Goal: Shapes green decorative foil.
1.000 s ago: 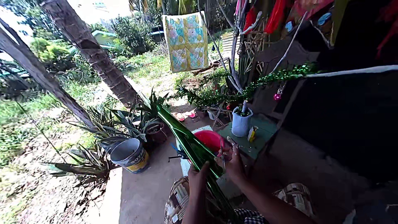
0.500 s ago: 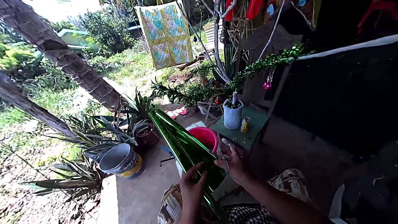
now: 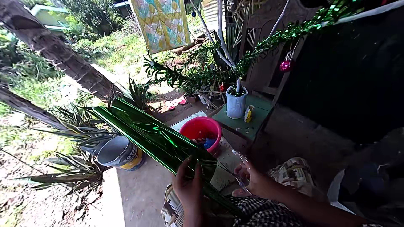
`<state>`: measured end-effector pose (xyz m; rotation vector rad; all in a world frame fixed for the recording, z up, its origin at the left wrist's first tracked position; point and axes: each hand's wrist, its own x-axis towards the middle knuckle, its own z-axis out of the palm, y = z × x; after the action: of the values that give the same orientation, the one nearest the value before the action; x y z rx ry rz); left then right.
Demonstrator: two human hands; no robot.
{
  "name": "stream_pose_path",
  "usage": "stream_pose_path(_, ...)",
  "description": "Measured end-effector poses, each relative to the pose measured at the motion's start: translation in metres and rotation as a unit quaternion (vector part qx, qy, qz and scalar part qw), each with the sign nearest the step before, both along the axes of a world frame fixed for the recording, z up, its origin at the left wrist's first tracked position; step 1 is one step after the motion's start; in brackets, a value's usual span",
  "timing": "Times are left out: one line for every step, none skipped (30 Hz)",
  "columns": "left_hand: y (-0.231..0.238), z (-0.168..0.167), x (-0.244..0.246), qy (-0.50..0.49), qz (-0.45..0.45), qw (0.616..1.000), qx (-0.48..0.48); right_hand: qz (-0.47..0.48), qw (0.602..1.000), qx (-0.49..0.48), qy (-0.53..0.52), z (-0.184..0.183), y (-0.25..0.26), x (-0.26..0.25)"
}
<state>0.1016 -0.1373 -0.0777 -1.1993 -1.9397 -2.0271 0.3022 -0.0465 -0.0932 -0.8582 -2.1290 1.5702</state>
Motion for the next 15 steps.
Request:
stream_pose_path(0.0, 0.0, 0.0, 0.006, 0.005, 1.0, 0.01, 0.008, 1.0, -0.018, -0.002, 0.001, 0.0, 0.001)
stream_pose_path(-0.001, 0.001, 0.0, 0.011, 0.007, 1.0, 0.02, 0.018, 0.999, -0.046, -0.005, 0.004, 0.001, 0.001)
stream_pose_path(-0.002, 0.0, 0.0, 0.016, 0.007, 0.999, 0.027, 0.031, 0.997, -0.077, -0.008, 0.007, 0.002, 0.002)
stream_pose_path(-0.002, 0.0, -0.001, 0.022, 0.008, 0.999, 0.033, 0.041, 0.994, -0.097, -0.007, 0.008, 0.003, 0.002)
stream_pose_path(-0.003, -0.001, -0.002, 0.029, 0.009, 0.999, 0.035, 0.049, 0.993, -0.11, -0.003, 0.01, 0.003, 0.003)
stream_pose_path(-0.003, -0.002, -0.002, 0.035, 0.011, 0.999, 0.036, 0.057, 0.991, -0.119, 0.001, 0.011, 0.003, 0.003)
stream_pose_path(-0.003, -0.002, -0.003, 0.041, 0.013, 0.999, 0.032, 0.064, 0.99, -0.126, 0.003, 0.013, 0.003, 0.004)
stream_pose_path(-0.003, -0.003, -0.003, 0.046, 0.017, 0.998, 0.028, 0.071, 0.989, -0.13, 0.0, 0.015, 0.002, 0.004)
stream_pose_path(-0.003, -0.003, -0.003, 0.048, 0.019, 0.998, 0.025, 0.073, 0.989, -0.127, -0.002, 0.016, 0.002, 0.004)
stream_pose_path(-0.004, -0.002, -0.003, 0.05, 0.018, 0.998, 0.022, 0.07, 0.99, -0.12, -0.005, 0.017, 0.001, 0.003)
stream_pose_path(-0.004, -0.003, -0.002, 0.052, 0.013, 0.998, 0.022, 0.063, 0.991, -0.114, -0.01, 0.017, 0.001, 0.001)
stream_pose_path(-0.004, -0.003, -0.002, 0.057, 0.008, 0.998, 0.025, 0.054, 0.992, -0.109, -0.014, 0.017, 0.001, -0.001)
stream_pose_path(-0.004, -0.002, -0.002, 0.06, -0.002, 0.998, 0.029, 0.045, 0.993, -0.109, -0.014, 0.017, 0.002, -0.003)
stream_pose_path(-0.004, -0.003, -0.002, 0.062, -0.011, 0.997, 0.033, 0.039, 0.993, -0.109, -0.012, 0.016, 0.002, -0.005)
stream_pose_path(-0.004, -0.003, -0.001, 0.062, -0.018, 0.997, 0.037, 0.036, 0.993, -0.108, -0.01, 0.016, 0.003, -0.007)
